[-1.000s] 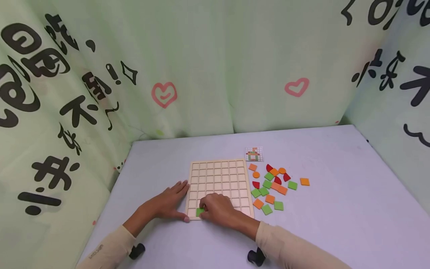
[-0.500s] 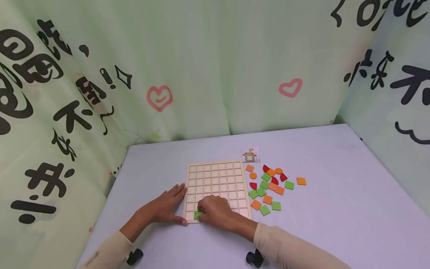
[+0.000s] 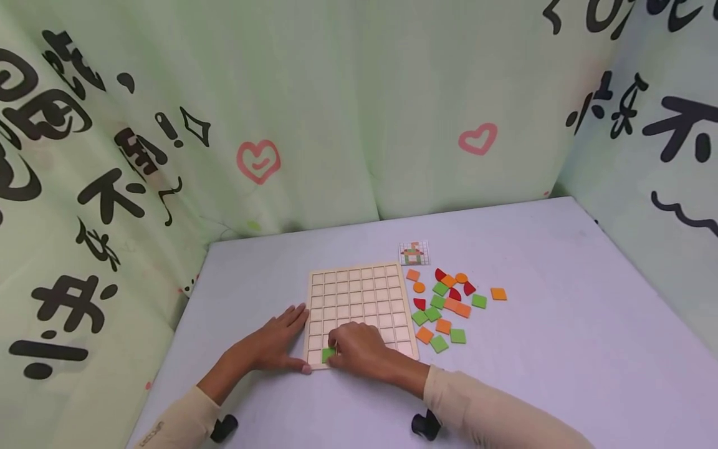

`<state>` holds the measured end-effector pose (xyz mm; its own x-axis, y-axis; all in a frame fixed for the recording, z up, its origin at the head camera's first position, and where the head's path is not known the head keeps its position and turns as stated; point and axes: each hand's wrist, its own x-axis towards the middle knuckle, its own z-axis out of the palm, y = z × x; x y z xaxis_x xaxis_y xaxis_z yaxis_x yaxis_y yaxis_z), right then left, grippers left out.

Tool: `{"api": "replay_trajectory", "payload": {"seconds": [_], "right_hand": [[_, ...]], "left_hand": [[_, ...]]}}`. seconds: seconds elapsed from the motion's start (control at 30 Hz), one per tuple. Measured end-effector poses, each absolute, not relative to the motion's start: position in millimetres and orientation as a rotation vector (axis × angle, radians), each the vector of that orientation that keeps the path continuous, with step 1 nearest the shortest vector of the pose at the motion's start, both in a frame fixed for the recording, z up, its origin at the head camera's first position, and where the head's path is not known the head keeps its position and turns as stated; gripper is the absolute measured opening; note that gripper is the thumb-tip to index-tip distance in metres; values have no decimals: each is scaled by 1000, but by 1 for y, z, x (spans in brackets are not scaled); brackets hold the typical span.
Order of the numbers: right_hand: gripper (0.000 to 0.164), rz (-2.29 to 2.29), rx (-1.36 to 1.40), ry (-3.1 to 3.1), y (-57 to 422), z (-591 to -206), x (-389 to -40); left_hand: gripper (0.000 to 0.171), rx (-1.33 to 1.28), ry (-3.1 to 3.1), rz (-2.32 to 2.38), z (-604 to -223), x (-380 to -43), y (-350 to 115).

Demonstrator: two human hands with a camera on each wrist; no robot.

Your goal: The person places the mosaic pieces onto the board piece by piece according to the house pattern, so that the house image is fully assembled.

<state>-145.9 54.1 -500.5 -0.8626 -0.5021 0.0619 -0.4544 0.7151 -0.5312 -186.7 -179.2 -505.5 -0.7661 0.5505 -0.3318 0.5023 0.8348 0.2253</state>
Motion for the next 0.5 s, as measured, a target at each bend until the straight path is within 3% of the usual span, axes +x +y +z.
{"api": "replay_trajectory", "payload": {"seconds": [0.2,0.5], "right_hand": [[21,-954,-775,2700,74,-497,-152],[25,-1063,-797,2591,145,-490,-159]], "left_hand": [[122,775,2632,188,-507,-188,-179],[121,773,2628,178,-504,-185,-178]]}}
